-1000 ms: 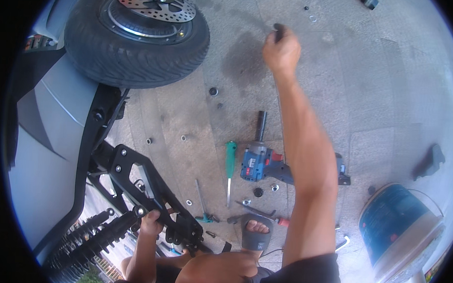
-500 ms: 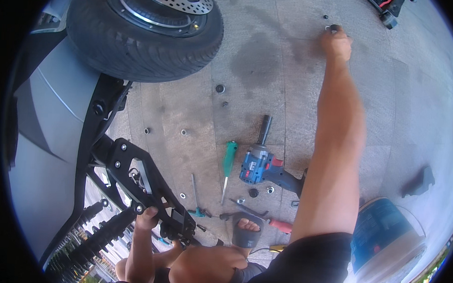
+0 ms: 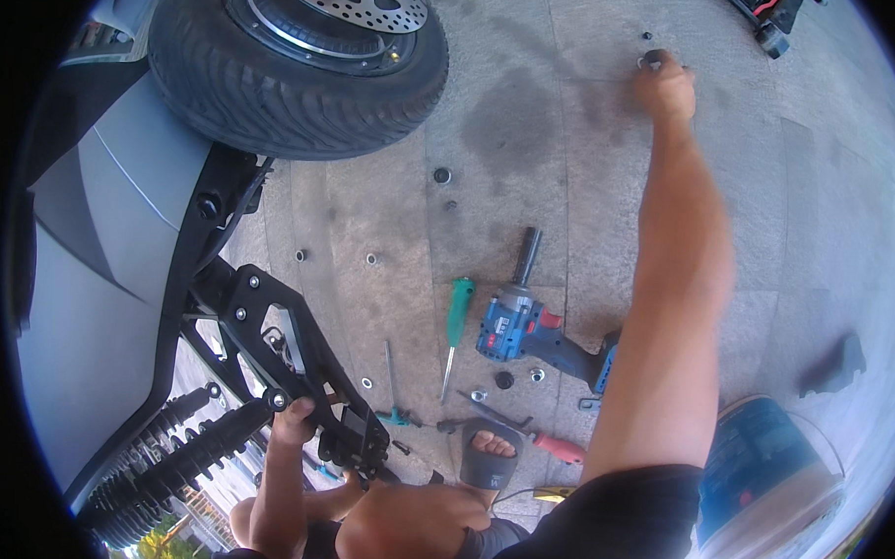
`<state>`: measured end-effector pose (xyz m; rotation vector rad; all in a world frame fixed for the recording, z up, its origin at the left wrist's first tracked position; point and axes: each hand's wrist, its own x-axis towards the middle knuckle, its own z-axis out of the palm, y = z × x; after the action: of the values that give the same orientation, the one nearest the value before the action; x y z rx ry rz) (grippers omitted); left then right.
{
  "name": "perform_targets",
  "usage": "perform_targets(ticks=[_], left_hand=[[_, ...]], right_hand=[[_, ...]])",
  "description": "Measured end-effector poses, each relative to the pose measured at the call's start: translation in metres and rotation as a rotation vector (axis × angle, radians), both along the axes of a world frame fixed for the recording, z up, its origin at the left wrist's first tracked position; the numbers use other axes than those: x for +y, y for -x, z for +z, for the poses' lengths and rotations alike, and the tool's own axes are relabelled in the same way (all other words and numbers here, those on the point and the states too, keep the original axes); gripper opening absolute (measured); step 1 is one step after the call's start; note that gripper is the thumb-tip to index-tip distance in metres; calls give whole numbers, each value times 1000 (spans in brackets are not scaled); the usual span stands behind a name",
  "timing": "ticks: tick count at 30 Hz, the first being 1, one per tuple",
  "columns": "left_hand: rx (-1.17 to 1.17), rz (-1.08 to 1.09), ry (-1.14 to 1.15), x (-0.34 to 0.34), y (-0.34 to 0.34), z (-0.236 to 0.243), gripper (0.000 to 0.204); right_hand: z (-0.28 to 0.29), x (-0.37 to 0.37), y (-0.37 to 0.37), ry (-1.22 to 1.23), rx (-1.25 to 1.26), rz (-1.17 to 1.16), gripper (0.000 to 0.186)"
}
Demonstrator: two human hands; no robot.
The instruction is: The person installs a black metal suspension bracket under a car. They align the bracket with the shock absorbers, insert bolts and washers, and tighten the fasteners by hand to secure the assembly.
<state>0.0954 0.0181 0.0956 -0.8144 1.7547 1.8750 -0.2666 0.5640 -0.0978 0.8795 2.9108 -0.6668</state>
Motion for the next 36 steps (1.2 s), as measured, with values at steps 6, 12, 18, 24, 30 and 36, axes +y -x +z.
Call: perform_targets(ticks=[6,12,18,24,30,36], left_hand=[[36,-42,-48,-8,-3,-8,65],[-94,-11,26,-22,-18,-13,64],[-53,-56,48,-22,-16,-16,61],[28,-46,-103,-11,0,-14,60],[68,22,-68,9,5,-3,32],[50,-23,-115,11,9,2,35]], right_hand=[[-23,25,32,-211,-149,219,48],[-45,44,26,-66,5,120,31],[26,-63,-27,624,254,306,49],[115,-271,-133,1042,226,804,27],[172,-400,-158,1726,8,341,20],[174,-428,-153,1932,73,374,21]])
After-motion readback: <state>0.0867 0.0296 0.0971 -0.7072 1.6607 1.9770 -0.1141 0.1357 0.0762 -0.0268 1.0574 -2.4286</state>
